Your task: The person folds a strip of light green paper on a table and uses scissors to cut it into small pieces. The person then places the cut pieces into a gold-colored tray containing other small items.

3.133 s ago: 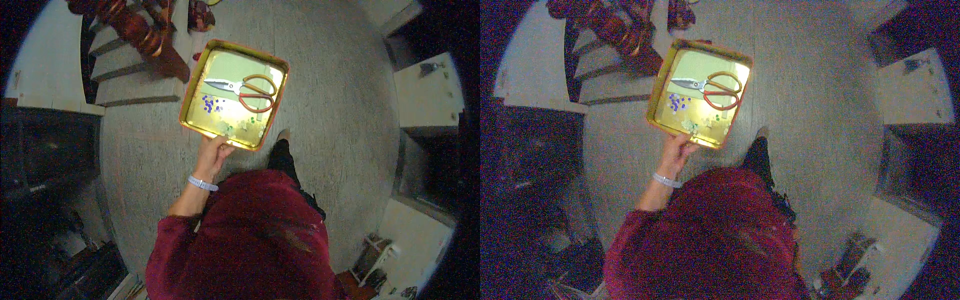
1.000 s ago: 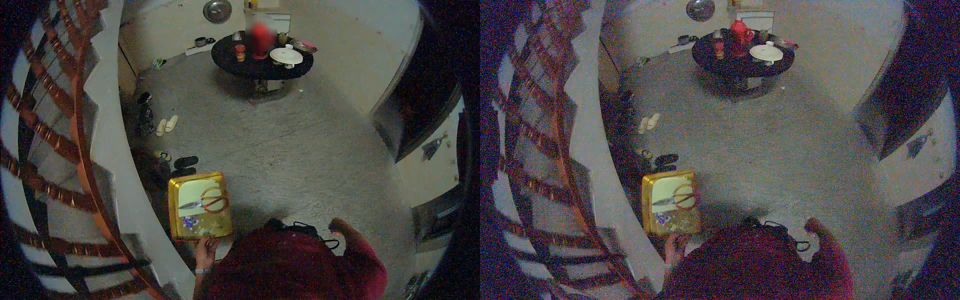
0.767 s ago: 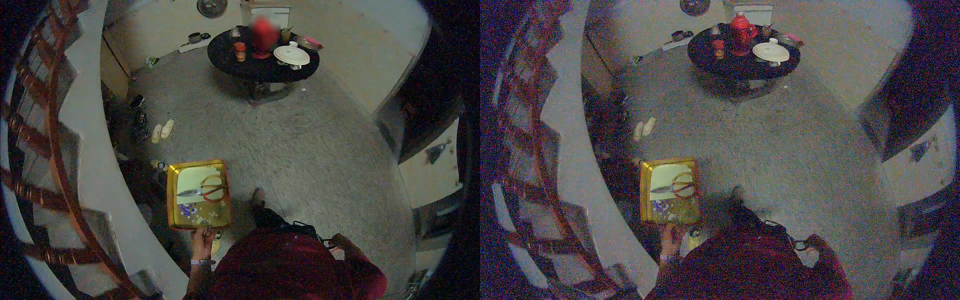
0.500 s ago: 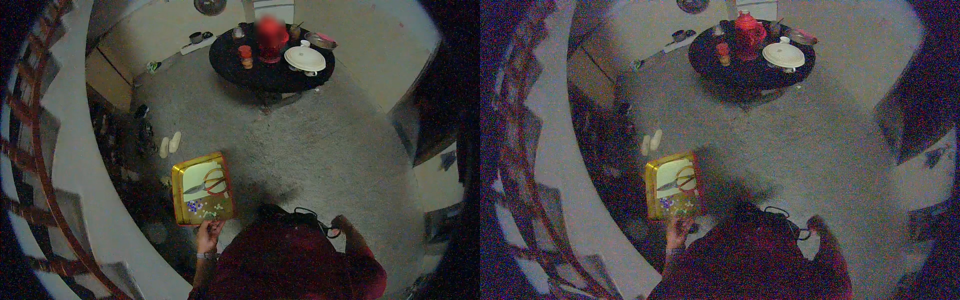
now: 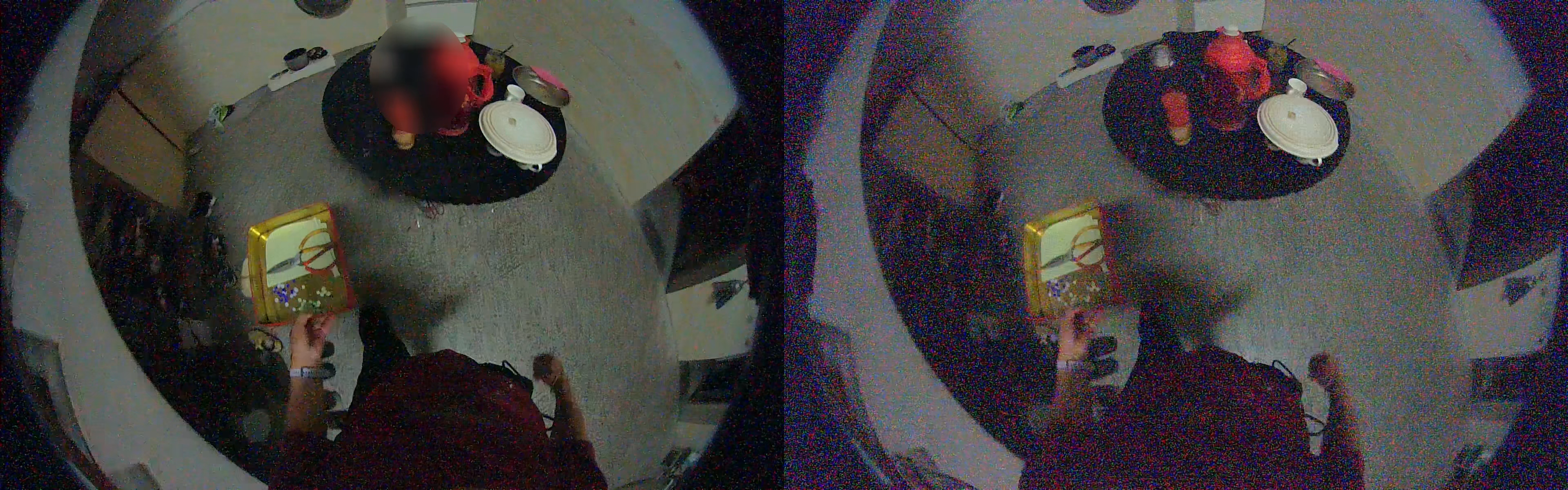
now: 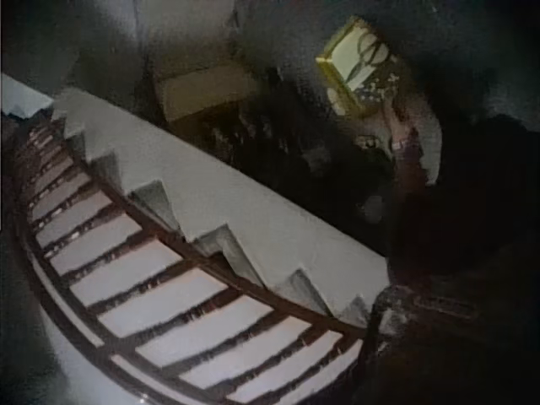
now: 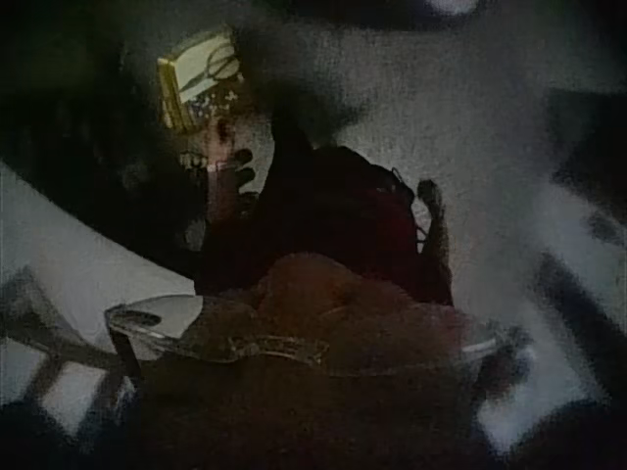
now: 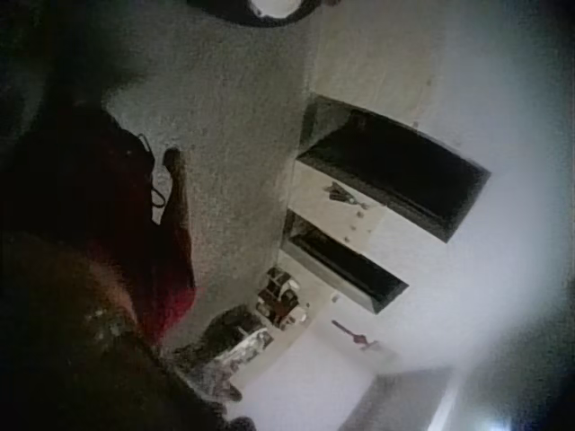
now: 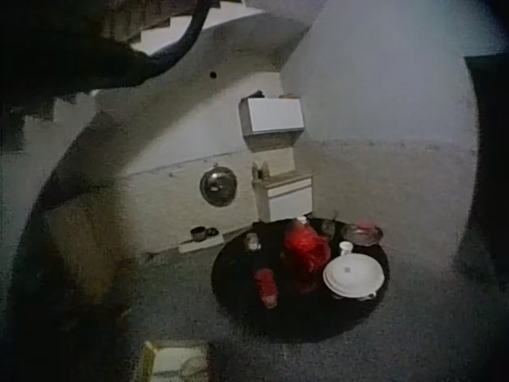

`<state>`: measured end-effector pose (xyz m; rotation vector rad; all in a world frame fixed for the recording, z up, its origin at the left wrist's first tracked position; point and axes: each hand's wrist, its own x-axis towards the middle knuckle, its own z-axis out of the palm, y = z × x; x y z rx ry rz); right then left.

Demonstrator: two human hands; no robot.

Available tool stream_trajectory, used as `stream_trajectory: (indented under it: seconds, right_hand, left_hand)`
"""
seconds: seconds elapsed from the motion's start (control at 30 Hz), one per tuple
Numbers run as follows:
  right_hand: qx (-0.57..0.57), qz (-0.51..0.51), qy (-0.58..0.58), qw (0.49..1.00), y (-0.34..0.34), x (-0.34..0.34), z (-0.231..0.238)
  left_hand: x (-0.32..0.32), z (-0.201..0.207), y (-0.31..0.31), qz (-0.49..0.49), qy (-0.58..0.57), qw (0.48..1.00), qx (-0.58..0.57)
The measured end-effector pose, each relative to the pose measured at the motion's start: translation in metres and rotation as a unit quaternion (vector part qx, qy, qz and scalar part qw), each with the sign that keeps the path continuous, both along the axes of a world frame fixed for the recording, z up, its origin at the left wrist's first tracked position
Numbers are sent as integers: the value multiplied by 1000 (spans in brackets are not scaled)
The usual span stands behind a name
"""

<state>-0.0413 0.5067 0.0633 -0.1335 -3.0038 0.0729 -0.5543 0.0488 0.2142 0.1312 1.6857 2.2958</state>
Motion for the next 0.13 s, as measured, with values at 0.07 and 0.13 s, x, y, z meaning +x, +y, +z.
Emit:
stream_trajectory:
  seconds: [0.07, 0.13]
  right_hand:
    - [-198, -250, -227, 920, -57, 81, -54]
    - [-198, -341, -357, 847, -85, 138, -66]
  left_hand:
    - [2, 11, -1, -51, 97, 988, -106]
    - [18, 40, 10, -69, 239, 933, -259]
